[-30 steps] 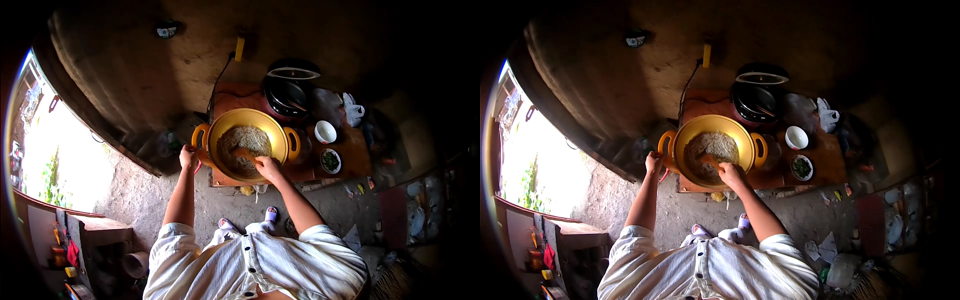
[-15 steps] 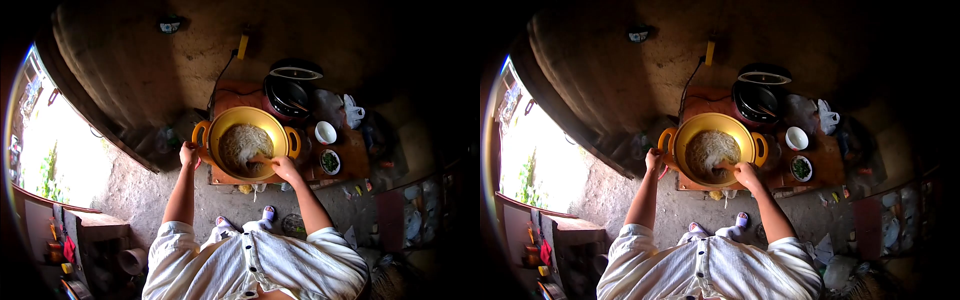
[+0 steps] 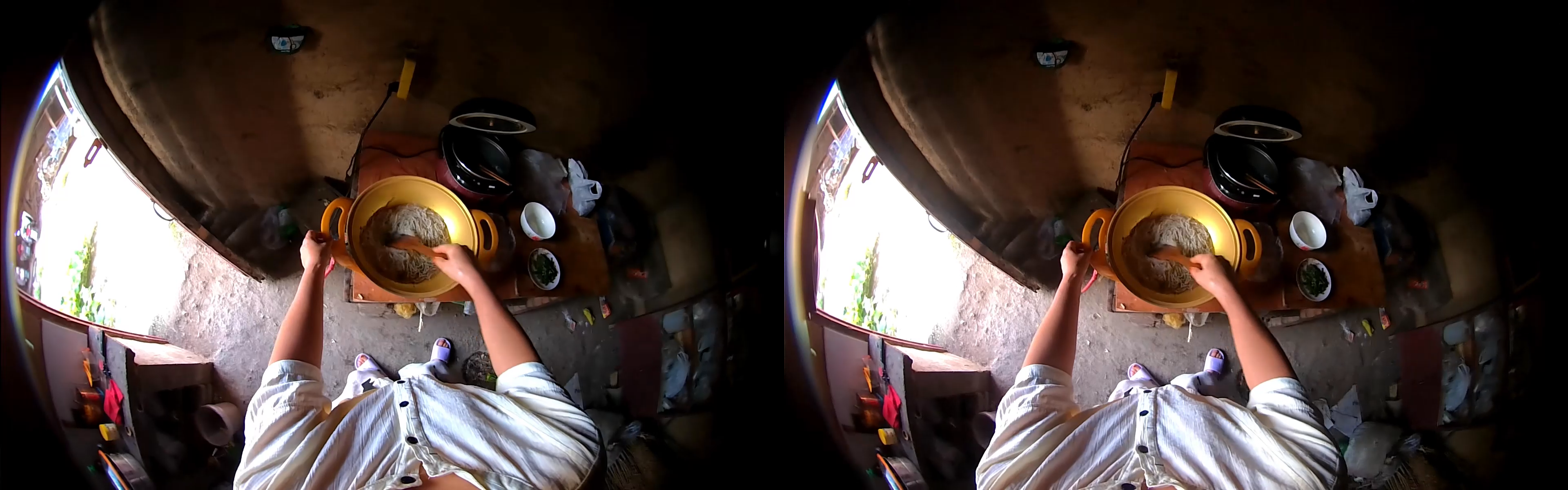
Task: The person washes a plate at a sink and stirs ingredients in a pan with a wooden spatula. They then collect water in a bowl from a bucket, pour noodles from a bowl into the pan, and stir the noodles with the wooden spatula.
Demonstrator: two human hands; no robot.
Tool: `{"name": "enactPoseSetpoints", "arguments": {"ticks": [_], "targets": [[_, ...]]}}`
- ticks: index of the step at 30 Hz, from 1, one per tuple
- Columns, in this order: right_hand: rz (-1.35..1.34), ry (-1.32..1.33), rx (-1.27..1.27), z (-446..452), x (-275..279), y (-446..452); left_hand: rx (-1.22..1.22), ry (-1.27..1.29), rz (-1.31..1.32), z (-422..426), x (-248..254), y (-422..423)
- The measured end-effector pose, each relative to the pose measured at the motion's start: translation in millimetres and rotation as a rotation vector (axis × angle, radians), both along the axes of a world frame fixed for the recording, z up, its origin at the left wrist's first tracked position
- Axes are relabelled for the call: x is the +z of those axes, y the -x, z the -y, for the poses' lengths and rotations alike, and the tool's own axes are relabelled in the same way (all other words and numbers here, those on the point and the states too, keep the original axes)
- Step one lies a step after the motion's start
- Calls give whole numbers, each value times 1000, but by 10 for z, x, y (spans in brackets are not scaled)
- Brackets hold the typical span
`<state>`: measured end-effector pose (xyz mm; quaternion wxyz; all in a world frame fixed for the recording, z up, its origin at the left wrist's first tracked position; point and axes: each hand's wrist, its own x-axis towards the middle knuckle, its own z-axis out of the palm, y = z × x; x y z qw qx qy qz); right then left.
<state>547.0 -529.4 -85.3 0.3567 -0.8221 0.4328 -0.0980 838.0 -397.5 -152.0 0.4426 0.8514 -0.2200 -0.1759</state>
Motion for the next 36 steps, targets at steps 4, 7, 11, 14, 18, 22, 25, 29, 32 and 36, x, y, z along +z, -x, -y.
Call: {"name": "enactPoseSetpoints", "arguments": {"ticks": [4,7,11,14,18,22,25,29,32,36], "targets": [[10,108,29,-34,407,531,-8,27,-19,5,-35,-14],[-254,5,9,-255,927,655,-9,29,-17,-5,-37,-7],[-392,53,8,-379,993,681,-14,69,-36,7,-82,-27],[-355,44,-10,-374,1052,648,-26,58,-26,5,-116,-45],[-490,152,39,-273,1099,624,-29,42,-30,6,-109,-40],[-467,24,127,-420,1066,497,-14,54,-23,-7,-93,-31],[-304,228,1,-650,434,433,-6,67,-16,-2,-44,-14],[32,348,-84,-670,-191,272,-30,54,18,4,-197,-73],[103,328,-168,-491,-159,76,-16,61,-36,-35,-1,17],[183,308,-244,-38,-271,-129,-26,38,1,19,-195,-87]]}}
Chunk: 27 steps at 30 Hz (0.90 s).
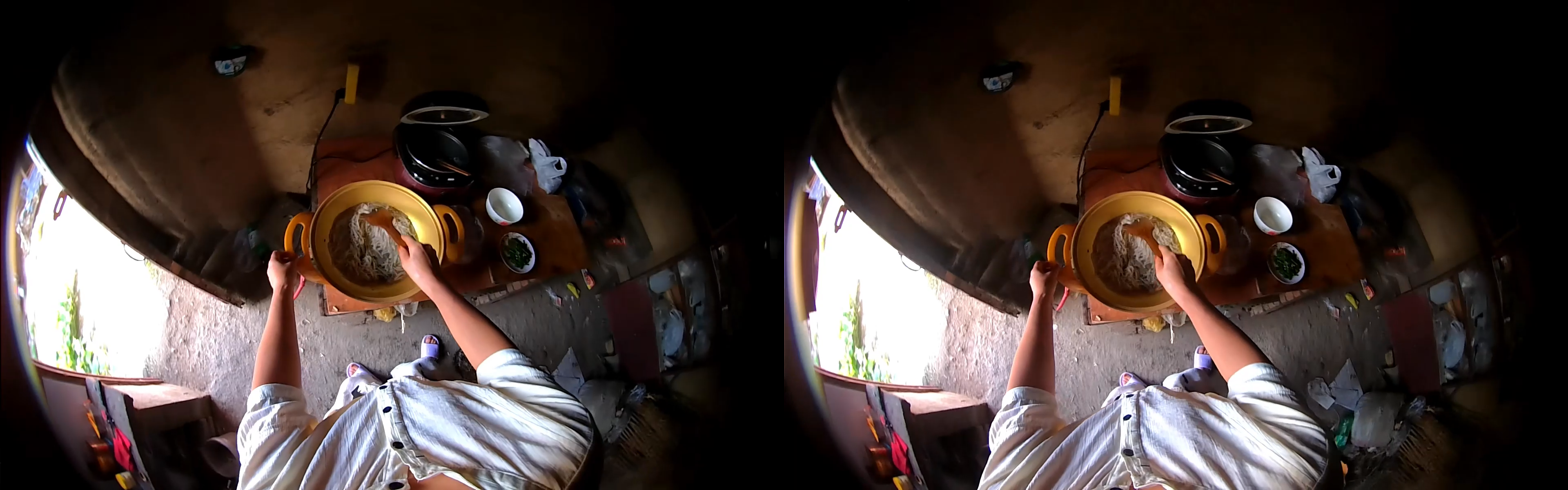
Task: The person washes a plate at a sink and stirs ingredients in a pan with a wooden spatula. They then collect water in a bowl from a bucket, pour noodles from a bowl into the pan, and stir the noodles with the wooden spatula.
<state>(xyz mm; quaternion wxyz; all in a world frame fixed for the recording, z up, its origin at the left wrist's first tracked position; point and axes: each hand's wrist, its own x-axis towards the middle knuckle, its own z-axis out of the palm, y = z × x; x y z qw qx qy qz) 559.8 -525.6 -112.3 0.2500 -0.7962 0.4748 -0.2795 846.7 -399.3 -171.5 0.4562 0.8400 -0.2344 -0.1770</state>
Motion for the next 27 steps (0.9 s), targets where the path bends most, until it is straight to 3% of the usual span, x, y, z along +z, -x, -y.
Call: {"name": "enactPoseSetpoints", "arguments": {"ticks": [2,6,9,10,11,12,13,14,19,24,27], "targets": [[155,47,6,235,-153,-95,-6,34,-2,16,-76,-41],[-25,-2,-46,313,-175,136,-21,12,-51,40,-108,-51],[-104,-345,17,213,26,412,-7,25,-2,17,-106,-40],[31,-351,72,248,-91,564,-16,42,39,31,-178,-72],[36,-436,69,244,17,683,-14,40,37,16,-149,-64],[-87,-505,53,67,583,671,-17,38,38,9,-89,-37],[-114,-258,201,217,409,839,-19,44,2,1,-35,-19],[-177,-189,170,199,553,883,-10,44,-12,10,-50,-19],[-531,-153,234,7,1006,840,-11,69,-23,7,-45,-13],[16,-99,148,69,330,443,-4,39,10,23,-32,-23],[47,-139,149,198,310,128,-6,13,20,5,-5,-5]]}}
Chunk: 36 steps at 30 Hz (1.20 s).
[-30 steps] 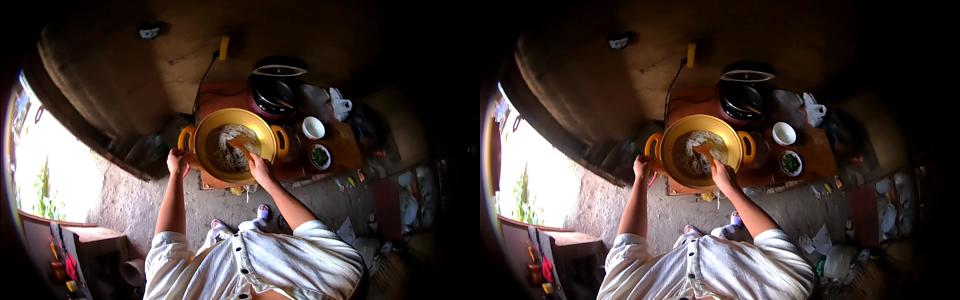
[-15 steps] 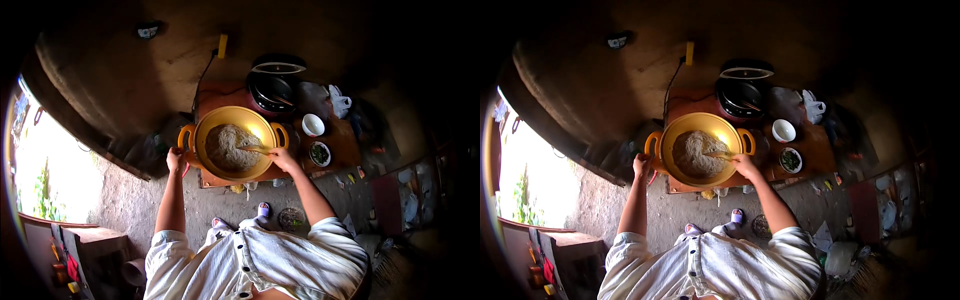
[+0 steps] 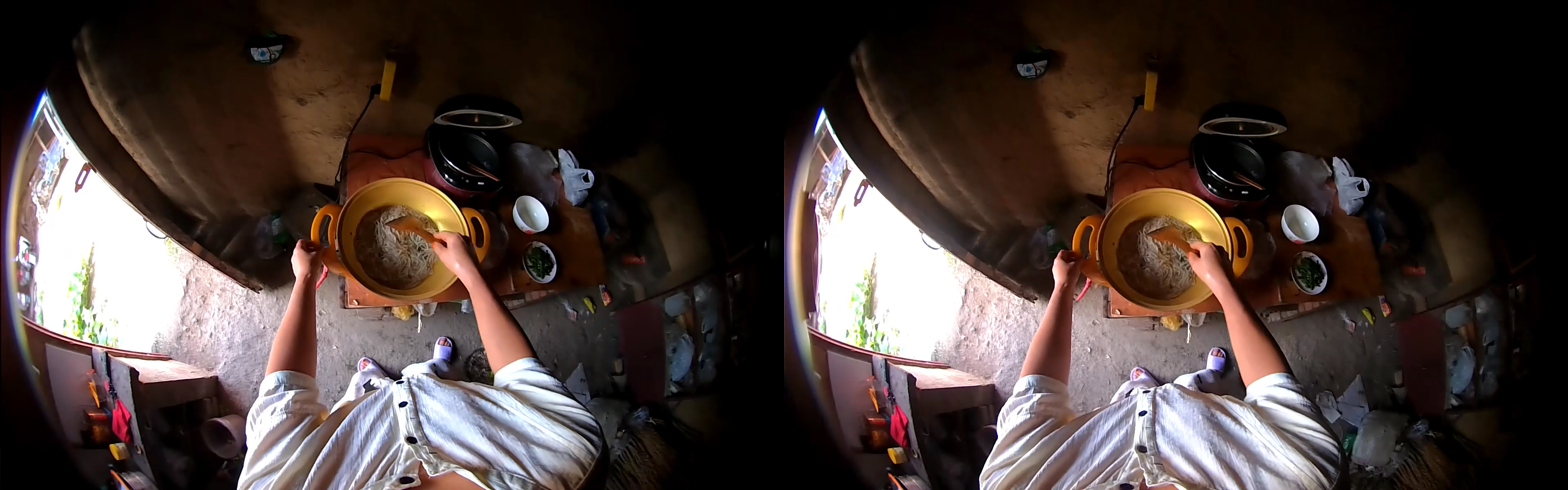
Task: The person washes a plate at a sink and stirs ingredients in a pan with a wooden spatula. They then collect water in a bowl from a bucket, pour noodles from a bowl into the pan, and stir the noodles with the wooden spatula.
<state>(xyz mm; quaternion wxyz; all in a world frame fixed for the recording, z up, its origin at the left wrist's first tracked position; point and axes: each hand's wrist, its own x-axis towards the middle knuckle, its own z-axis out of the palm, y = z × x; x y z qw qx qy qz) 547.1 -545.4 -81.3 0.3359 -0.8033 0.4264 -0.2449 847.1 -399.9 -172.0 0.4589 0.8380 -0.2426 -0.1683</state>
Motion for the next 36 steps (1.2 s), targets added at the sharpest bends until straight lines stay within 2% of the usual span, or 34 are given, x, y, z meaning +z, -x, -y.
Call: {"name": "enactPoseSetpoints", "arguments": {"ticks": [1,2,3,5,7,9,13,14,15,17,19,21,24,25,26,27,28,31,32,33,35,36], "targets": [[-14,-61,7,-20,71,-108,-2,-2,4,1,-20,-5],[-4,43,-44,28,-187,-196,0,6,-25,6,-30,-5],[-64,-21,-29,-46,-127,-240,4,17,-53,5,13,0],[-124,48,-10,-44,-422,-193,2,-4,-14,-22,88,34],[-305,-144,65,-109,139,-19,11,-33,40,-11,44,23],[-292,-201,59,112,82,207,18,-28,29,-14,72,48],[-92,-73,-70,248,-352,84,33,-22,-21,-1,228,104],[-99,-173,-104,177,-375,-56,25,-18,-27,3,202,93],[-154,-131,-127,-3,-257,-174,17,-18,-32,-21,219,95],[-166,64,-47,-81,-456,-215,18,-45,-8,-34,238,100],[-230,-51,54,-136,-23,-126,23,-44,-3,-17,164,72],[-268,-95,52,33,49,62,20,-57,2,-36,287,96],[-127,-108,18,120,132,52,14,-48,-43,-24,283,121],[-97,-94,8,79,114,-60,13,-51,-30,-15,257,104],[-55,-26,4,84,-136,-178,12,-52,-25,-12,247,96],[-120,-144,-6,5,-164,-307,9,-56,-21,-18,240,84],[-124,-95,-31,-117,-220,-407,6,-58,-20,-19,229,81],[-229,-58,38,-293,-102,-336,10,-38,-16,-26,193,79],[-312,-159,39,-270,44,-234,19,-61,33,-22,182,73],[-315,-111,49,-199,87,-105,23,-61,26,-21,152,53],[-298,32,23,111,-213,90,10,-45,8,2,94,50],[-183,88,-54,143,-262,104,-6,-29,-6,-18,184,77]]}}
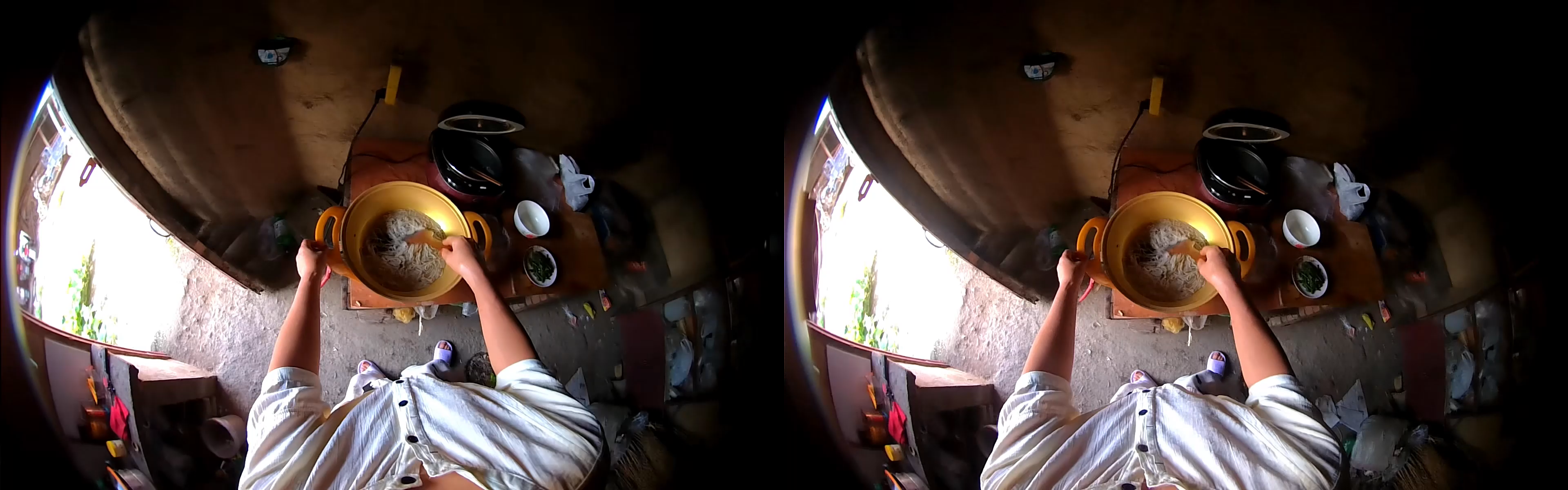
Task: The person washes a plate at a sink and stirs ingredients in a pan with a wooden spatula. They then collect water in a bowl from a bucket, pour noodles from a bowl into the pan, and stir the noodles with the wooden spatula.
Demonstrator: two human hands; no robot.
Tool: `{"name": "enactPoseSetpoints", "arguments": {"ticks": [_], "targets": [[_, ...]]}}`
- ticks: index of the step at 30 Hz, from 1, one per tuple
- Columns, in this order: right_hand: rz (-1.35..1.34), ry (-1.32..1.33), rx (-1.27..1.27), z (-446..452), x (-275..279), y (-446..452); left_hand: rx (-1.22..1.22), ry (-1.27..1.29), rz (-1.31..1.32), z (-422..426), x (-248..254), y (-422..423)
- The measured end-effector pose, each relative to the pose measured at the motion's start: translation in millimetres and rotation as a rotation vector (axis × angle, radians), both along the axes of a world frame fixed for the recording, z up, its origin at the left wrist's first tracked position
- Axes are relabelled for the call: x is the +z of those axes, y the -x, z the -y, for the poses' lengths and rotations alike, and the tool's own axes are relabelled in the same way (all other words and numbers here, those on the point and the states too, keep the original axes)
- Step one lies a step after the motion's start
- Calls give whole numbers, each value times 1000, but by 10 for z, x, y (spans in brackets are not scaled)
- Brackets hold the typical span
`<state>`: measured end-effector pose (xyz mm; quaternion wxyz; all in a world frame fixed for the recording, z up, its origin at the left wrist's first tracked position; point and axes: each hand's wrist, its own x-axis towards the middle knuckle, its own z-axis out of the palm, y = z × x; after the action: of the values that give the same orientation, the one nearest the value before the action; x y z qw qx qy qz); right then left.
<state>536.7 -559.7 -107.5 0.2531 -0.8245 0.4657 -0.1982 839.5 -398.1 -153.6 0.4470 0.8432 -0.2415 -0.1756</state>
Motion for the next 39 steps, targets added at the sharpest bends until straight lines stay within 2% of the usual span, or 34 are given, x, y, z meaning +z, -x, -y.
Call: {"name": "enactPoseSetpoints", "arguments": {"ticks": [3,4,5,7,8,9,11,13,15,16,17,21,23,25,29,33,35,37,39], "targets": [[130,11,-64,8,-222,-189,12,-24,12,-14,107,40],[92,-109,-73,4,-326,-238,9,-35,-1,-27,157,59],[68,-98,-28,-79,-323,-260,6,-38,1,-28,129,53],[144,-78,89,-166,-248,-142,3,-18,28,-23,53,22],[56,-208,127,-197,119,-68,3,-20,27,-32,72,17],[38,-293,83,-131,173,22,6,-39,37,-29,115,19],[231,-249,6,-32,149,95,-7,-51,21,-5,80,32],[308,-88,6,134,-122,-4,5,-66,24,20,3,-11],[278,-170,-60,122,-319,-239,-3,-54,19,9,22,-8],[51,-177,-76,-161,124,-320,-10,-44,8,-1,27,-10],[32,-135,-57,-253,96,-379,-9,-46,13,-4,28,-13],[-71,-237,140,-120,161,-65,-6,-39,61,-12,-8,-13],[-79,-239,47,-37,170,75,-6,-1,-1,-19,40,15],[52,-141,-19,6,-157,69,0,-2,-41,-9,87,30],[56,-258,119,-362,265,55,-18,3,32,-21,-52,-38],[-30,-333,159,-541,377,321,-19,7,19,-15,-81,-49],[-6,-179,96,-643,358,284,-15,-7,-1,10,-79,-63],[156,-66,-20,-605,25,196,-9,9,-10,-9,-39,-43],[175,7,-19,-535,-32,176,-17,26,-16,-24,-59,-36]]}}
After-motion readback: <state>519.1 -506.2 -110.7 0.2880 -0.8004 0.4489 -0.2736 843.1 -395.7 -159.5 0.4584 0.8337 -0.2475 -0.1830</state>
